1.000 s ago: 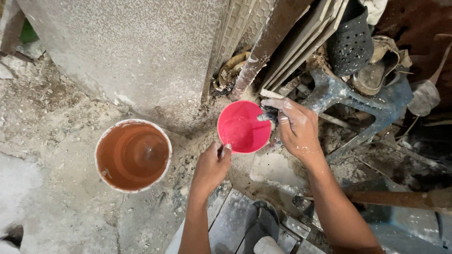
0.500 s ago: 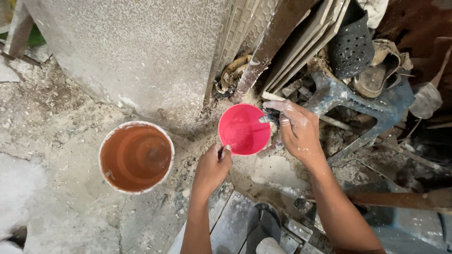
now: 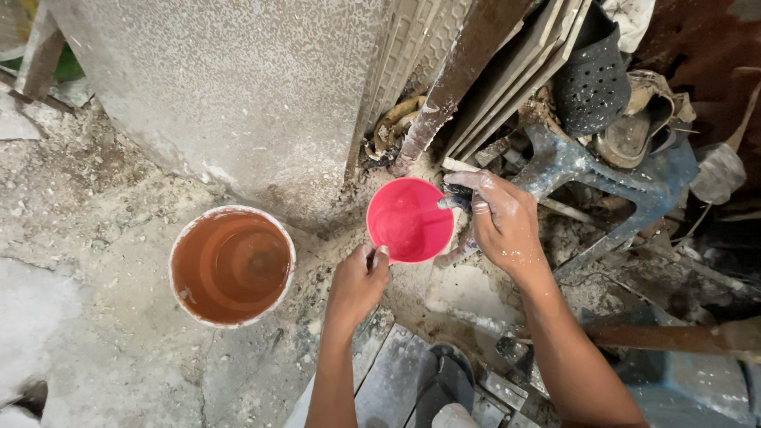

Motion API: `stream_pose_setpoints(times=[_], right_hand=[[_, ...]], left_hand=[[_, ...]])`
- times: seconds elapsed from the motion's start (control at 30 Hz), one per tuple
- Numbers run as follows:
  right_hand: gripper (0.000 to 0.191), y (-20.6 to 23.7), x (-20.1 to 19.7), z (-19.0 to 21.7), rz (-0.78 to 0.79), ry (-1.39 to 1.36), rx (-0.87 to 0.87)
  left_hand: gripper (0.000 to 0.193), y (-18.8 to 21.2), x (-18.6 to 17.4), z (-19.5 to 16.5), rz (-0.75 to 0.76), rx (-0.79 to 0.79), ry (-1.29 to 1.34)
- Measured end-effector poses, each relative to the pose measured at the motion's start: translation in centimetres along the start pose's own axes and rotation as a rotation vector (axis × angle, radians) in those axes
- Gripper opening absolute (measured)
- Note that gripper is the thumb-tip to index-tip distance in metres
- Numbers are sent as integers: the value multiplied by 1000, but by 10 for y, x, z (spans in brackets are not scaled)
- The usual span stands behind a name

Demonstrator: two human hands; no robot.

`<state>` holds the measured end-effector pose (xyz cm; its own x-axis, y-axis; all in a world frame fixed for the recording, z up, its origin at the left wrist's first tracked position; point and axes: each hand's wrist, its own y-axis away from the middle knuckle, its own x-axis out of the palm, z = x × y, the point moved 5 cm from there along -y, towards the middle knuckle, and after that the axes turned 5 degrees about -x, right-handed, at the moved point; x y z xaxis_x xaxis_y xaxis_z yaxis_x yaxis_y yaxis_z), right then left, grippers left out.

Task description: The person uses a brush to apply a clear glaze to long green and brown decorative molding pieces laid on a workbench. They then mix a white paste in a bucket with their hands, add water from a tap into a pink cup, and pour it into the bucket.

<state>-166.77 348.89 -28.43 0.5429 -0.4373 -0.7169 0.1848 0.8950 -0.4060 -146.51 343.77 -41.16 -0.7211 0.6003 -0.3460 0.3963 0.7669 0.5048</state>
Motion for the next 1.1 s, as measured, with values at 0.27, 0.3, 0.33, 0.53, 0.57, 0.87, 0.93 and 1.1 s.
stream_pose_setpoints(times=[0.27,0.3,0.33,0.53,0.57,0.87,0.93,1.1], right_hand=[[28,0,1,-2,-21,-15,-21],[29,0,0,-2,-19,-13,-24],[29,1,0,-2,-17,-12,-26],[31,2,-1,-2,-6,22,-18],[31,1,0,-3,-2,20,-4],[36,2,-1,-3,8,2,-7],[35,2,-1,-2,1,8,-9],[33,2,-2,3,-28,1,-106]], left_hand=[[33,1,2,-1,17,-52,25],[32,1,1,-2,14,-52,27],[33,1,1,-3,13,-47,23],[33,2,1,-4,-10,-30,38],[33,1,1,-4,-19,-23,27],[34,-1,3,-2,-18,-41,16],[34,-2,4,-1,-14,-48,17],[36,-3,4,-2,-62,3,-25]])
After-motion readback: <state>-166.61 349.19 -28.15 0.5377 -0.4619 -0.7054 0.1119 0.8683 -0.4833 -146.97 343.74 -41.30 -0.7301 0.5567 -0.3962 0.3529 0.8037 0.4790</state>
